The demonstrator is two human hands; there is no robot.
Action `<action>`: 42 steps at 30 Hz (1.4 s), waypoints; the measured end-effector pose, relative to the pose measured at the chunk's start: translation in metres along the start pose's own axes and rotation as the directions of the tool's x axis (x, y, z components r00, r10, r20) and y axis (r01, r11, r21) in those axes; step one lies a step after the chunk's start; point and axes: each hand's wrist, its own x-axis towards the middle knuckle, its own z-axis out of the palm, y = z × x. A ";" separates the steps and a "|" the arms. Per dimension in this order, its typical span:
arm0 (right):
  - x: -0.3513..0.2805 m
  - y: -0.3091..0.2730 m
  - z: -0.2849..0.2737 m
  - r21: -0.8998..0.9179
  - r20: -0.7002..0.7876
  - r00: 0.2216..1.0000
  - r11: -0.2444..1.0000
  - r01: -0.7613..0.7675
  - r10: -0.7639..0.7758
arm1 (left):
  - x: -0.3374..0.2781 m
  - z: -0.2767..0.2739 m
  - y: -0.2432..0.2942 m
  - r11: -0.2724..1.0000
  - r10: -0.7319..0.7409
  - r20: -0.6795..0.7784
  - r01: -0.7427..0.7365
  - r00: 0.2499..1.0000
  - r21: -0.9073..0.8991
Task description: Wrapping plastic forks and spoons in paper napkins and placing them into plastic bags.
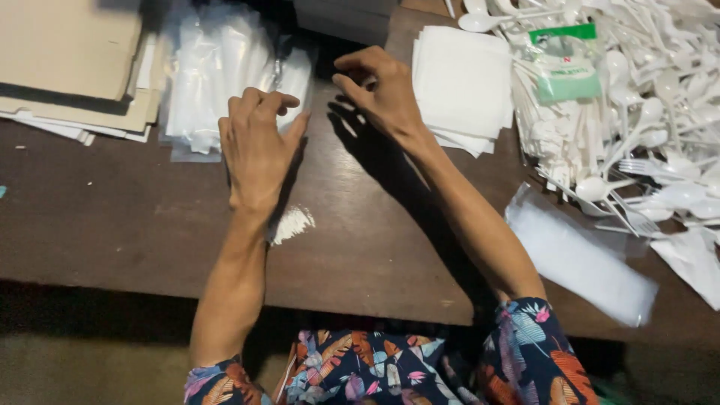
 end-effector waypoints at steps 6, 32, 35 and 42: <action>-0.084 0.036 -0.132 -0.314 0.062 0.997 0.948 0.058 -0.040 | -0.009 0.034 0.040 0.879 0.456 -0.009 -0.452 0.890 -0.153; -0.135 0.130 -0.155 -0.410 -0.008 0.993 0.906 0.100 -0.114 | 0.048 0.142 0.079 0.762 0.640 0.158 -0.597 0.752 -0.251; -0.129 0.119 -0.157 -0.428 -0.037 0.988 0.896 0.121 -0.151 | 0.048 0.132 0.081 0.761 0.618 0.078 -0.570 0.782 -0.310; -0.137 0.045 -0.166 -0.367 -0.022 0.990 0.922 0.124 -0.142 | 0.034 0.076 0.081 0.620 0.709 -0.027 -0.641 0.705 -0.452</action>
